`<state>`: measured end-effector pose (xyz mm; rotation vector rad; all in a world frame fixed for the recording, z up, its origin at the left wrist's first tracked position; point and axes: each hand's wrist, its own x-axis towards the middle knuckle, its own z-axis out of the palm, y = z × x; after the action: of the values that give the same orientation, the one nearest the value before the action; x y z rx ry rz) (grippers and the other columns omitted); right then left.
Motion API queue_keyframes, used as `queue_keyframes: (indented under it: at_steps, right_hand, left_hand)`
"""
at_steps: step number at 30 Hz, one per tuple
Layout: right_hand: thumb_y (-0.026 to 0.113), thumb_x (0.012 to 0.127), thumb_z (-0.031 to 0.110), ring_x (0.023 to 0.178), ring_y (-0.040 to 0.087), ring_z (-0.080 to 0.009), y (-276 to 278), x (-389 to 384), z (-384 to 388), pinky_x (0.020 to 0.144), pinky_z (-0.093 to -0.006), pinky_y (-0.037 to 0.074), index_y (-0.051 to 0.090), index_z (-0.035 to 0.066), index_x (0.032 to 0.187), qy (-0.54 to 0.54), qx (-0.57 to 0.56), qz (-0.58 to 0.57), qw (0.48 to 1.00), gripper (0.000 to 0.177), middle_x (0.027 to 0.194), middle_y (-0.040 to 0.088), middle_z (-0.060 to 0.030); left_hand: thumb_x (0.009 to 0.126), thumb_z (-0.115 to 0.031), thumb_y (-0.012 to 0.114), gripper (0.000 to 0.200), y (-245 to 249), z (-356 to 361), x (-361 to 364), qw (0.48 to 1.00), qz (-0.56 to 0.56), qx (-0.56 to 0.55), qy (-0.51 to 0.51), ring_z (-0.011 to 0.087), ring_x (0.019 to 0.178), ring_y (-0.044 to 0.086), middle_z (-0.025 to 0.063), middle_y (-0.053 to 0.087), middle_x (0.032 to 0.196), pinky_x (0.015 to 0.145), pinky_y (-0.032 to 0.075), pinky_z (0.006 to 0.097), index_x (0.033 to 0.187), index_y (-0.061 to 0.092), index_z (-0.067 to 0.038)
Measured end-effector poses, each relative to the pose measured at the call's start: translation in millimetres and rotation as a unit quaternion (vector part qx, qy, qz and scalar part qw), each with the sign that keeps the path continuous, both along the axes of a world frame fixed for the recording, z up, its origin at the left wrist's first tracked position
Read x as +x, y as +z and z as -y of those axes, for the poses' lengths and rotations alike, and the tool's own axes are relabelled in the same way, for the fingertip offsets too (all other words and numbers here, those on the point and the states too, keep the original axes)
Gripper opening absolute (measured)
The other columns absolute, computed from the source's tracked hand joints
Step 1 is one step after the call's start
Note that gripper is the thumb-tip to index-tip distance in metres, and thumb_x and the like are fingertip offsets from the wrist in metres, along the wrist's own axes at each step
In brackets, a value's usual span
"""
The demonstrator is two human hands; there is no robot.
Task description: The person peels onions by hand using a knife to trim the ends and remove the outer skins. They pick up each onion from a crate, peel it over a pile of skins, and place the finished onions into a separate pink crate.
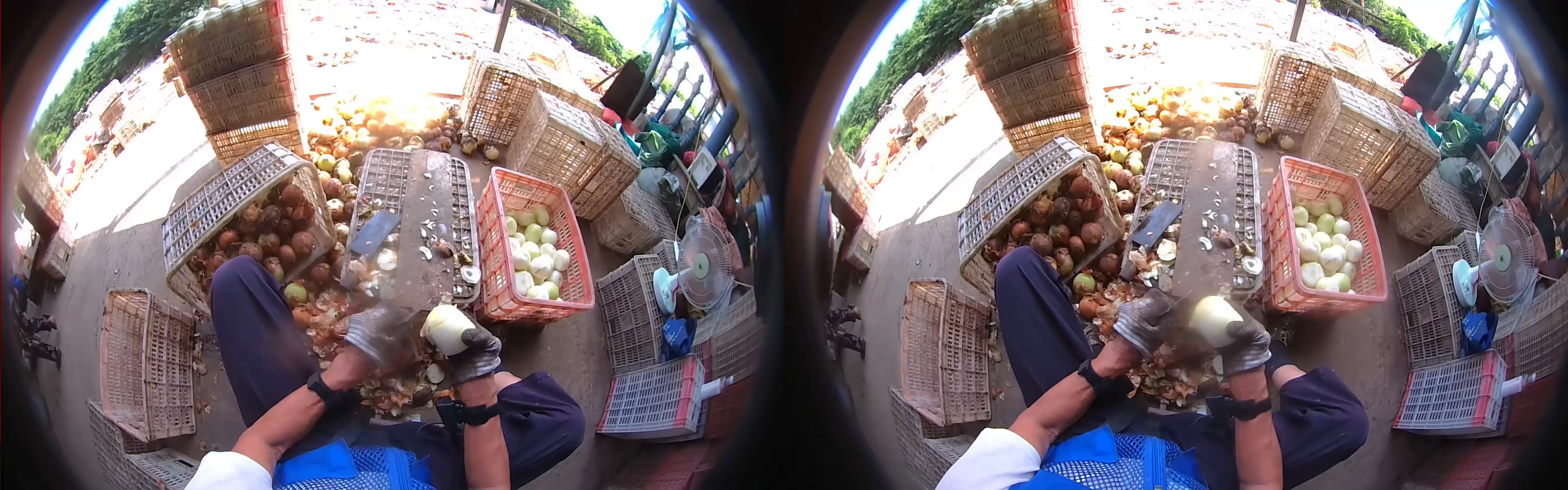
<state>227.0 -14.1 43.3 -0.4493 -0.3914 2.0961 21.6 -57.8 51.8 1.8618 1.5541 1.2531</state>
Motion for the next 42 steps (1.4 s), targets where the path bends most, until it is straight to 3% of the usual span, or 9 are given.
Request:
queue_keyframes:
  at_steps: [8, 13, 25, 29, 32, 35, 38, 40, 42]
  right_hand:
    - [0.075, 0.051, 0.010, 0.098, 0.063, -0.0333, -22, -3, 0, 0.087, -0.0411, 0.053, 0.053, -0.010, 0.120, -0.040, 0.072, 0.217, 0.973, 0.075, 0.110, 0.063, -0.0210]
    - [0.075, 0.052, 0.016, 0.099, 0.063, -0.0345, -27, -3, -1, 0.089, -0.0421, 0.053, 0.053, -0.011, 0.121, -0.015, 0.066, 0.182, 0.981, 0.077, 0.111, 0.063, -0.0212]
    - [0.067, 0.061, 0.028, 0.105, 0.062, -0.0314, -1, -10, 12, 0.095, -0.0396, 0.049, 0.047, -0.012, 0.129, 0.004, 0.061, 0.108, 0.992, 0.082, 0.119, 0.060, -0.0223]
    - [0.066, 0.058, 0.026, 0.110, 0.059, -0.0327, 12, -11, 8, 0.099, -0.0403, 0.046, 0.045, -0.013, 0.130, 0.020, 0.098, 0.091, 0.991, 0.084, 0.121, 0.059, -0.0228]
    - [0.069, 0.056, 0.027, 0.113, 0.058, -0.0328, 21, -11, 9, 0.100, -0.0406, 0.046, 0.046, -0.012, 0.130, 0.011, 0.204, 0.306, 0.930, 0.086, 0.123, 0.058, -0.0224]
    - [0.075, 0.054, 0.029, 0.114, 0.058, -0.0316, 25, -18, 10, 0.100, -0.0403, 0.046, 0.048, -0.011, 0.129, 0.002, 0.250, 0.332, 0.909, 0.089, 0.124, 0.058, -0.0216]
    - [0.081, 0.053, 0.034, 0.113, 0.058, -0.0298, 22, -24, 11, 0.099, -0.0392, 0.047, 0.049, -0.009, 0.129, 0.002, 0.223, 0.208, 0.953, 0.093, 0.124, 0.059, -0.0197]
    - [0.084, 0.054, 0.036, 0.112, 0.059, -0.0282, 14, -24, 9, 0.098, -0.0385, 0.047, 0.050, -0.008, 0.129, -0.023, 0.239, 0.235, 0.942, 0.093, 0.123, 0.060, -0.0180]
    - [0.085, 0.055, 0.037, 0.111, 0.059, -0.0272, 12, -23, 8, 0.097, -0.0379, 0.048, 0.050, -0.007, 0.129, -0.029, 0.227, 0.246, 0.942, 0.093, 0.122, 0.060, -0.0167]
  left_hand:
    - [0.079, -0.008, 0.060, 0.018, 29, 1, 7, 0.993, 0.082, -0.034, -0.071, 0.0365, 0.071, 0.061, 0.0166, 0.063, 0.079, 0.064, 0.050, 0.0404, 0.095, 0.066, -0.004]
    - [0.079, -0.006, 0.059, 0.016, -9, -5, 0, 0.961, 0.246, -0.108, -0.058, 0.0276, 0.073, 0.061, 0.0136, 0.065, 0.080, 0.068, 0.050, 0.0359, 0.094, 0.065, -0.001]
    - [0.080, -0.007, 0.062, 0.017, -18, -17, -34, 0.991, 0.115, -0.046, 0.056, 0.0272, 0.080, 0.061, 0.0137, 0.064, 0.085, 0.071, 0.049, 0.0363, 0.096, 0.063, 0.000]
    - [0.080, -0.016, 0.062, 0.015, -35, -32, -48, 0.971, -0.046, -0.206, 0.114, 0.0295, 0.070, 0.062, 0.0140, 0.065, 0.078, 0.063, 0.048, 0.0371, 0.085, 0.066, -0.002]
    - [0.079, -0.013, 0.065, 0.016, -23, -25, -44, 0.926, 0.315, -0.208, -0.015, 0.0230, 0.068, 0.062, 0.0105, 0.065, 0.076, 0.059, 0.048, 0.0340, 0.091, 0.067, -0.003]
    - [0.084, -0.014, 0.066, 0.018, -13, -18, -35, 0.957, 0.245, -0.114, -0.106, 0.0091, 0.065, 0.055, 0.0008, 0.062, 0.072, 0.055, 0.046, 0.0278, 0.098, 0.068, -0.002]
    - [0.088, -0.018, 0.067, 0.020, 6, -6, -15, 0.895, 0.367, -0.245, -0.065, 0.0056, 0.063, 0.055, -0.0005, 0.065, 0.075, 0.052, 0.045, 0.0234, 0.098, 0.068, -0.001]
    - [0.088, -0.018, 0.067, 0.021, 17, -3, -15, 0.855, 0.402, -0.323, -0.062, 0.0050, 0.063, 0.056, 0.0000, 0.065, 0.076, 0.052, 0.045, 0.0218, 0.100, 0.069, -0.001]
    - [0.088, -0.017, 0.067, 0.031, -27, -9, -18, 0.874, 0.413, -0.242, -0.086, 0.0054, 0.061, 0.056, 0.0010, 0.065, 0.076, 0.051, 0.045, 0.0218, 0.114, 0.064, -0.001]
